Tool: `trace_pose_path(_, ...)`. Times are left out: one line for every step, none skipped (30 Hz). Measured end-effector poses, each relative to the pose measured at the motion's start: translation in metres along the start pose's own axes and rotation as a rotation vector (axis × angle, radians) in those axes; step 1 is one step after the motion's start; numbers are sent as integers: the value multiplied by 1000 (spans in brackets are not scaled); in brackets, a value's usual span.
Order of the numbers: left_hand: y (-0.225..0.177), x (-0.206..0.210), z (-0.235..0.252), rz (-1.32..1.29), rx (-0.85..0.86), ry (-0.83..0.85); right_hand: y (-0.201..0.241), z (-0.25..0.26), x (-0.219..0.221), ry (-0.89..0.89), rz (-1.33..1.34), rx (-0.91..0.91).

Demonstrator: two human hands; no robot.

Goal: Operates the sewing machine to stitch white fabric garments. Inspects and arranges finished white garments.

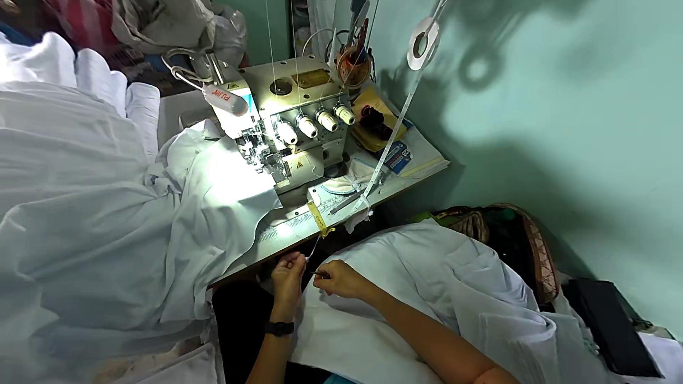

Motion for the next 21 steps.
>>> trace_pose_path(-6, -3, -5, 131, 58, 59, 2, 1, 1, 4, 0, -5)
trace_pose_path(-14, -6, -10, 285, 129, 112, 3, 2, 3, 9, 1, -15)
trace_pose_path(-23, -9, -16, 453, 201, 159, 5, 3, 5, 18, 2, -26)
trace_pose_path(-33, -13, -22, 618, 266, 191, 8, 3, 8, 36, 2, -33)
trace_pose_path(-43, -17, -28, 760, 320, 216, 11, 2, 11, 55, 2, -37)
trace_pose_path(-53, -23, -33, 868, 356, 228, 14, 1, 14, 69, 9, -48)
trace_pose_path(-63, -30, -37, 935, 365, 227, 18, 0, 17, 80, 25, -59)
trace_pose_path(-71, -40, -40, 965, 343, 210, 21, -1, 21, 87, 49, -73)
trace_pose_path(-78, -51, -41, 966, 291, 175, 24, -2, 26, 96, 85, -86)
trace_pose_path(-83, -62, -43, 939, 220, 135, 26, -1, 32, 104, 130, -96)
trace_pose_path(-85, -71, -46, 885, 141, 99, 30, 0, 39, 110, 183, -102)
trace_pose_path(-86, -78, -51, 812, 72, 69, 33, 2, 47, 120, 239, -98)
trace_pose_path(-86, -82, -56, 743, 22, 51, 37, 3, 56, 135, 294, -87)
trace_pose_path(-85, -84, -61, 685, -21, 47, 41, 4, 65, 149, 347, -73)
trace_pose_path(-83, -86, -64, 638, -53, 49, 44, 4, 73, 167, 395, -50)
trace_pose_path(-82, -86, -67, 594, -77, 49, 47, 4, 79, 191, 437, -15)
trace_pose_path(-81, -88, -69, 557, -97, 43, 47, 3, 85, 206, 480, 42)
trace_pose_path(-80, -89, -71, 527, -110, 34, 45, 2, 90, 200, 537, 111)
trace_pose_path(-79, -91, -72, 504, -119, 28, 43, 1, 93, 183, 604, 171)
trace_pose_path(-78, -91, -73, 483, -126, 19, 40, 0, 95, 169, 674, 214)
trace_pose_path(-78, -92, -74, 462, -133, 10, 38, -2, 96, 155, 743, 234)
Point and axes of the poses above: each hand's wrist, its own z-axis towards the middle knuckle, its own x-axis out of the palm, y = z × x, the point moved 7 cm from there along z, towards the middle knuckle, and after that the axes turned 3 degrees about -z, right-handed, at the moved point
